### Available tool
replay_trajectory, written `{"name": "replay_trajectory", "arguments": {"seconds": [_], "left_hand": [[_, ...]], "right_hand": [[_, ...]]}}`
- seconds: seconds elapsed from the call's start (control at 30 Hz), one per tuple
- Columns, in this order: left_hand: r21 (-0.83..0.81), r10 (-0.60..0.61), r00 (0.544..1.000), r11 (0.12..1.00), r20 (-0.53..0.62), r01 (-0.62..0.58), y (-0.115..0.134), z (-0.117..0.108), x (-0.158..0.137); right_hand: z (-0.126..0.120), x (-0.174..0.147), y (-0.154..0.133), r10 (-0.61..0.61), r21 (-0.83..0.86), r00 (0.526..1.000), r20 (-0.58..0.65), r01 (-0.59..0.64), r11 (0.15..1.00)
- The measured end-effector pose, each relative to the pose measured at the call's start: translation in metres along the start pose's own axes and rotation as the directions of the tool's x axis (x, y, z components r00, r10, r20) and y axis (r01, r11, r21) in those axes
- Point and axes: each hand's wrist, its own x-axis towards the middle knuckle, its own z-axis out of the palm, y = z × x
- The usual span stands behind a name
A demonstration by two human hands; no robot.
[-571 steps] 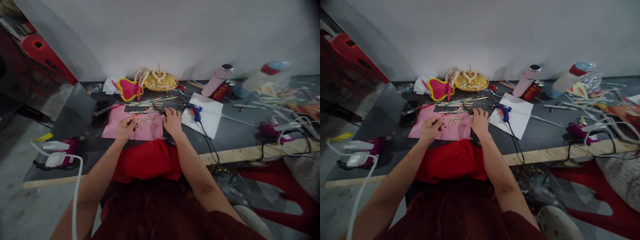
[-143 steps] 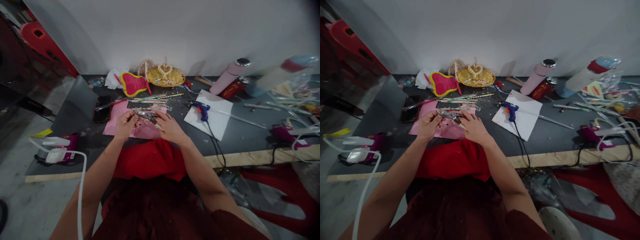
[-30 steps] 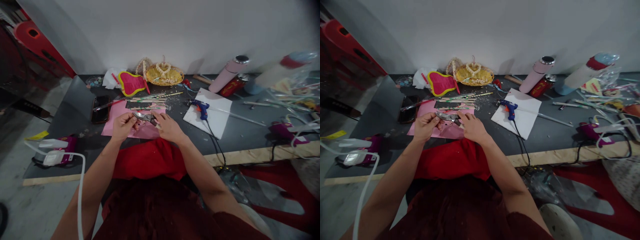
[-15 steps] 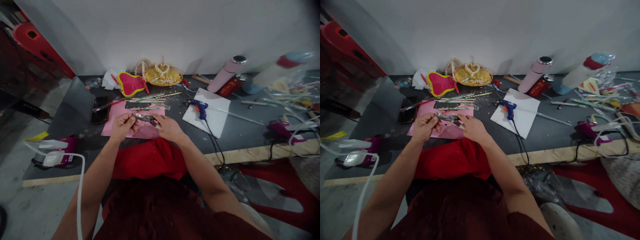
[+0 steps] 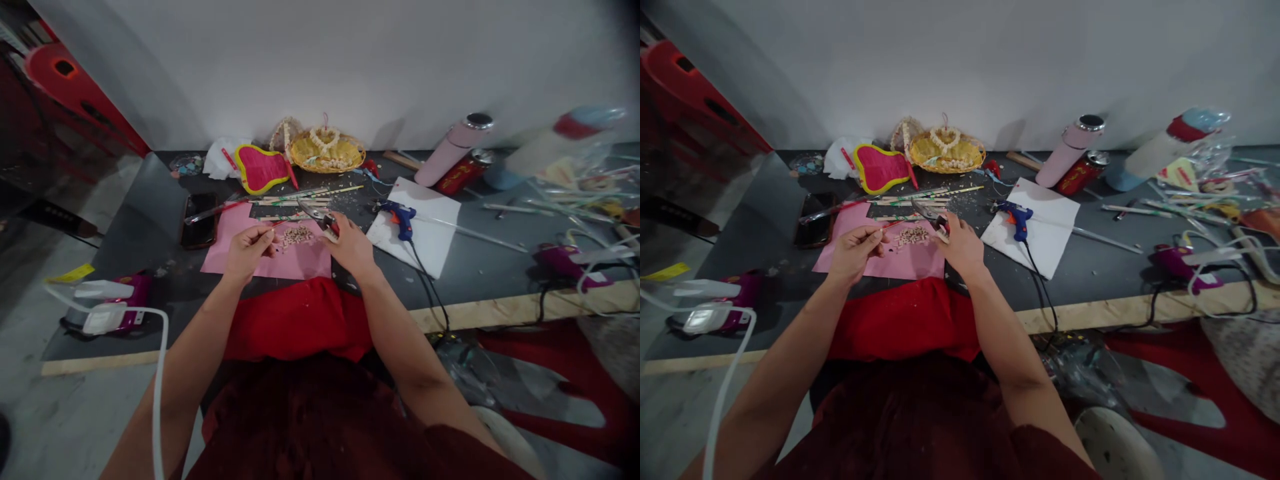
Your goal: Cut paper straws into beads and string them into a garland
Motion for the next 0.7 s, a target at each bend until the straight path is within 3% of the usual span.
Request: {"name": "replay_trajectory", "arguments": {"seconds": [0.17,0.37,0.43,0.5,0.6,0.7], "left_hand": [[-0.017,-0.062,0.998,0.998,0.002,0.062,-0.004,0.002,0.000],[-0.075,-0.123,0.992,0.990,-0.005,0.122,-0.006,0.006,0.000],[-0.111,-0.148,0.989,0.983,-0.020,0.145,-0.006,0.006,0.000],[-0.156,-0.161,0.986,0.976,-0.036,0.154,-0.006,0.005,0.000],[-0.212,-0.170,0.984,0.965,-0.057,0.155,-0.007,0.004,0.002],[-0.246,-0.178,0.982,0.957,-0.068,0.156,-0.008,0.002,0.004]], "right_hand": [[0.004,0.000,0.005,0.075,-0.113,0.997,0.008,-0.073,0.991],[0.003,-0.005,0.002,0.046,-0.199,0.998,-0.040,-0.053,0.979],[-0.001,-0.001,-0.006,-0.026,-0.194,0.998,-0.060,0.013,0.981],[-0.002,0.012,-0.016,-0.169,-0.159,0.985,-0.035,0.162,0.974],[0.004,0.051,-0.032,-0.409,-0.064,0.912,0.034,0.411,0.909],[0.022,0.102,-0.044,-0.464,-0.040,0.885,0.043,0.465,0.884]]}}
